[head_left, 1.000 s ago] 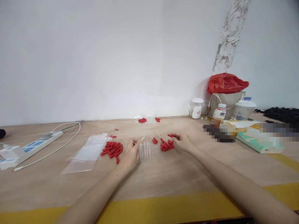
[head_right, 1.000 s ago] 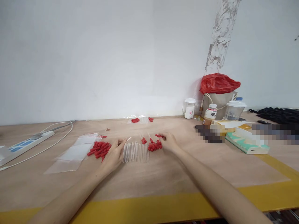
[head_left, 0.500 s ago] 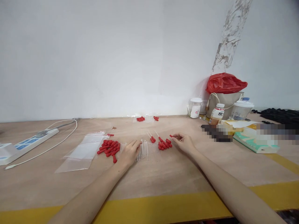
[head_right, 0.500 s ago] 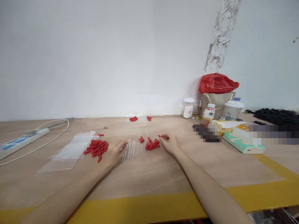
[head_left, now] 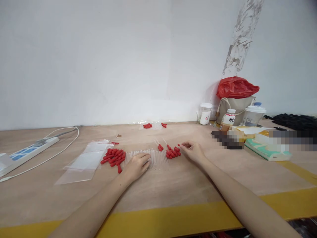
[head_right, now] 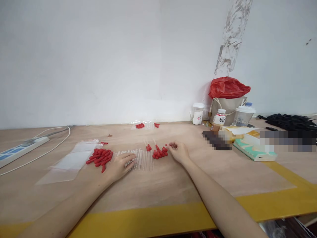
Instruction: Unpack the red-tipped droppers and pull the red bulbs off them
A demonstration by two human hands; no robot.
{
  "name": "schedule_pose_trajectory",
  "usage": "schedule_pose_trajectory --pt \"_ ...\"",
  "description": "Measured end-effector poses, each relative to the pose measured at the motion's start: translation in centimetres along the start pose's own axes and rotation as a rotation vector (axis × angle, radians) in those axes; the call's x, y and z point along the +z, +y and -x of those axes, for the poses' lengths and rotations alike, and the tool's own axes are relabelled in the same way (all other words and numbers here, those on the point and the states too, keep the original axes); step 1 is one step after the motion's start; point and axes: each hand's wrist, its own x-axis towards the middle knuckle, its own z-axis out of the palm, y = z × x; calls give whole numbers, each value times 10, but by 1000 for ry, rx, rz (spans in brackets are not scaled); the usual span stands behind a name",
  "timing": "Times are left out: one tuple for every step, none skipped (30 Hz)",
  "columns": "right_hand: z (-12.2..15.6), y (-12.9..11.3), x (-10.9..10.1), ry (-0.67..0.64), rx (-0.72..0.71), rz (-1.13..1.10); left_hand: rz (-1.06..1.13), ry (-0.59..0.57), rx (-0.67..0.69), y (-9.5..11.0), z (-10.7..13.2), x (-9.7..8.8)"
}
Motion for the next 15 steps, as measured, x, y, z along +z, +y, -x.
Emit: schedule_pose_trajectory --pt "0 0 1 -9 8 -3 14 -5 -7 0 1 -1" --pt "1 -1 2 -18 5 1 22 -8 -17 -1 2 -2" --pt "1 -3 4 -23 -11 12 29 -12 -28 -1 3 -3" --pt "2 -4 5 -24 -38 34 35 -20 -34 -2 4 -4" --pt "2 -6 7 -22 -69 64 44 -31 -34 -3 4 -4" --pt "3 -9 9 -21 -98 99 54 -41 -34 -3 4 -5" --pt "4 -11 10 -22 -121 134 65 -47 -35 -4 4 -5" --pt "5 -12 11 -25 -135 161 78 -49 -37 -4 5 -5" --pt "5 -14 12 -31 -140 179 90 -50 -35 -4 5 -5" --pt "6 -15 12 -36 -140 187 102 -50 -30 -4 5 -5" --pt "6 -16 12 -34 -137 189 112 -53 -24 -3 5 -5" --pt "6 -16 12 -29 -123 188 120 -60 -19 -3 5 -5" --pt "5 -16 12 -22 -98 186 126 -67 -16 -3 5 -6" --pt "4 -15 11 -16 -65 185 130 -73 -16 -2 5 -7" --pt "1 -15 11 -15 -28 185 134 -75 -17 -2 5 -8"
